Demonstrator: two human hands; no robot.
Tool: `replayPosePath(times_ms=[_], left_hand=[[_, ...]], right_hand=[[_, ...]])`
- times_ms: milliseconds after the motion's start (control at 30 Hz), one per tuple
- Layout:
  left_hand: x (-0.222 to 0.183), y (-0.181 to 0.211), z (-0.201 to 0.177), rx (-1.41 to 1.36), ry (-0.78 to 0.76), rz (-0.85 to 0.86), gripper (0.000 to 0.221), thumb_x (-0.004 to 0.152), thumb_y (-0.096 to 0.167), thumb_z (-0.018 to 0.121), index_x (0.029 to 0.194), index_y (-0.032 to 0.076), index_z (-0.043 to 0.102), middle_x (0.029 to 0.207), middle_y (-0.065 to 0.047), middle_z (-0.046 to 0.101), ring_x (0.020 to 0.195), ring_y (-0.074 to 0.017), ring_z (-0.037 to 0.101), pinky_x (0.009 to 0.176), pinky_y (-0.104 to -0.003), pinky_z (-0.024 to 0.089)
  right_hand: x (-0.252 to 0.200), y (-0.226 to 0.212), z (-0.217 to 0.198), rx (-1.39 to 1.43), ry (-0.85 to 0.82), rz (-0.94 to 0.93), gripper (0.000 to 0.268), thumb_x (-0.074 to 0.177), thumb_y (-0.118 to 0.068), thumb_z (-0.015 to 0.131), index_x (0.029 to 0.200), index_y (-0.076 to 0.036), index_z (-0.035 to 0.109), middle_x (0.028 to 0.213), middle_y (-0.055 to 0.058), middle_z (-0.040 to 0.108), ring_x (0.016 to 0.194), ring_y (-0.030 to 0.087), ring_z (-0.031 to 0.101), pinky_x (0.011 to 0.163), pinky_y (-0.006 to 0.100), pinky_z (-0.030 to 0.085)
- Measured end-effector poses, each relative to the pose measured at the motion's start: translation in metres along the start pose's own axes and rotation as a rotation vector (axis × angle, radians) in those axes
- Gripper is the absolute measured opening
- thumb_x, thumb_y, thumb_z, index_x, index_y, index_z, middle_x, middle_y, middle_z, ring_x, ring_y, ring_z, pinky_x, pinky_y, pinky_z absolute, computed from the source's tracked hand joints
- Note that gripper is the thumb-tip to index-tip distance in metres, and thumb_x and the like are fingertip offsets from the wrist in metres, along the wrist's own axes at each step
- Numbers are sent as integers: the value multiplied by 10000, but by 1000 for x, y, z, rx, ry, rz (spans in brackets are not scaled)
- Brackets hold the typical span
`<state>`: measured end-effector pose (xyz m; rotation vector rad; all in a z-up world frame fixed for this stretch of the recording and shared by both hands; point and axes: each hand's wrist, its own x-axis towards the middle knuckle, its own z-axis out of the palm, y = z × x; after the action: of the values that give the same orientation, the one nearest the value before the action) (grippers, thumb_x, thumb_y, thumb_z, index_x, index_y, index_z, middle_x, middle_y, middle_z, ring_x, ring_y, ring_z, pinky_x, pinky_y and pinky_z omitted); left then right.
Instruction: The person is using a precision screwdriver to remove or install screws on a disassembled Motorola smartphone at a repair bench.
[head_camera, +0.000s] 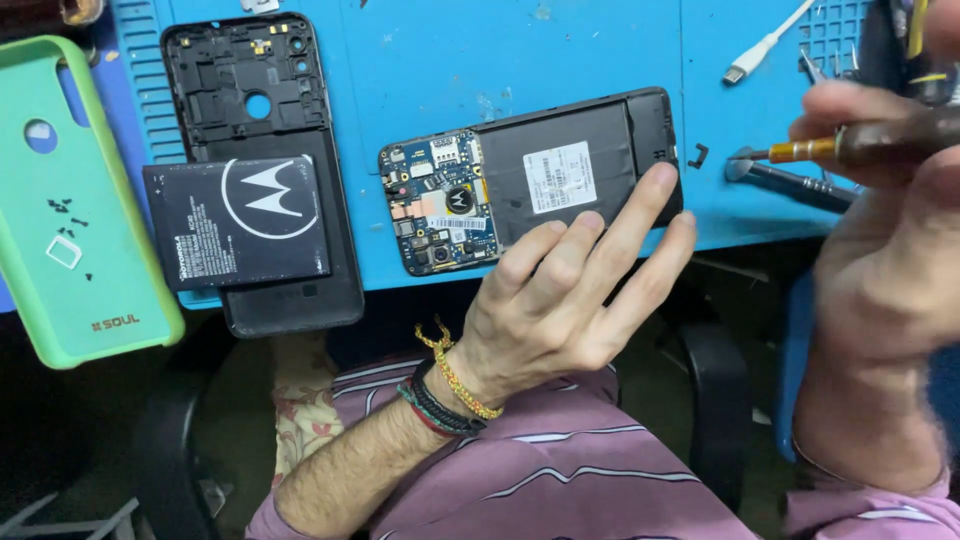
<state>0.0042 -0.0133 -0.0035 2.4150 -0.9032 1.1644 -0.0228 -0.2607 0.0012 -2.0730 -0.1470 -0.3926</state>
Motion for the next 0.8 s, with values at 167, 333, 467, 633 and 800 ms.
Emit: replayPosePath(times_ms=[167, 333, 467, 633, 800], left_hand=[[-3, -1, -5, -89, -52, 15, 297, 1160, 193, 547, 1265, 202, 825, 1345, -4, 757, 1090, -147, 569, 952, -264, 513], [-2, 2, -8, -101, -87, 5, 332, 1170, 186, 520, 1281, 188, 833, 1368, 2, 744, 1118, -149, 570, 965, -279, 519], [-1, 3, -8, -107, -89, -14, 313, 1170, 190, 537, 1265, 186, 835, 1365, -3, 745, 1094, -155, 578, 954, -291, 517], [-1, 3, -10, -104, -95, -17, 319, 1173, 189, 527, 1279, 179, 828, 1373, -4, 742, 1094, -160, 587, 946, -296, 525], [-2, 4, -8, -105, -70, -25, 313, 1171, 187, 545, 1250, 188, 847, 1368, -5, 740, 1085, -159, 596, 950, -290, 518]], right_hand=[[4, 7, 19, -140, 185, -318, 545, 1314, -361, 312, 1360, 177, 390, 1537, 338, 421, 918, 555, 706, 749, 536, 560], [4, -24, 24, -275, 105, -273, 628, 1299, -361, 329, 1419, 252, 395, 1438, 402, 534, 965, 516, 785, 817, 408, 499], [5, -27, 24, -209, 73, -247, 554, 1287, -308, 386, 1389, 237, 386, 1454, 344, 471, 1050, 548, 801, 805, 429, 562], [6, -22, 17, -176, -24, -285, 462, 1269, -193, 427, 1422, 240, 376, 1482, 362, 461, 1085, 560, 792, 880, 449, 610], [2, -21, 12, -274, -69, -334, 520, 1264, -210, 411, 1405, 290, 440, 1472, 340, 551, 1072, 500, 812, 924, 423, 613]])
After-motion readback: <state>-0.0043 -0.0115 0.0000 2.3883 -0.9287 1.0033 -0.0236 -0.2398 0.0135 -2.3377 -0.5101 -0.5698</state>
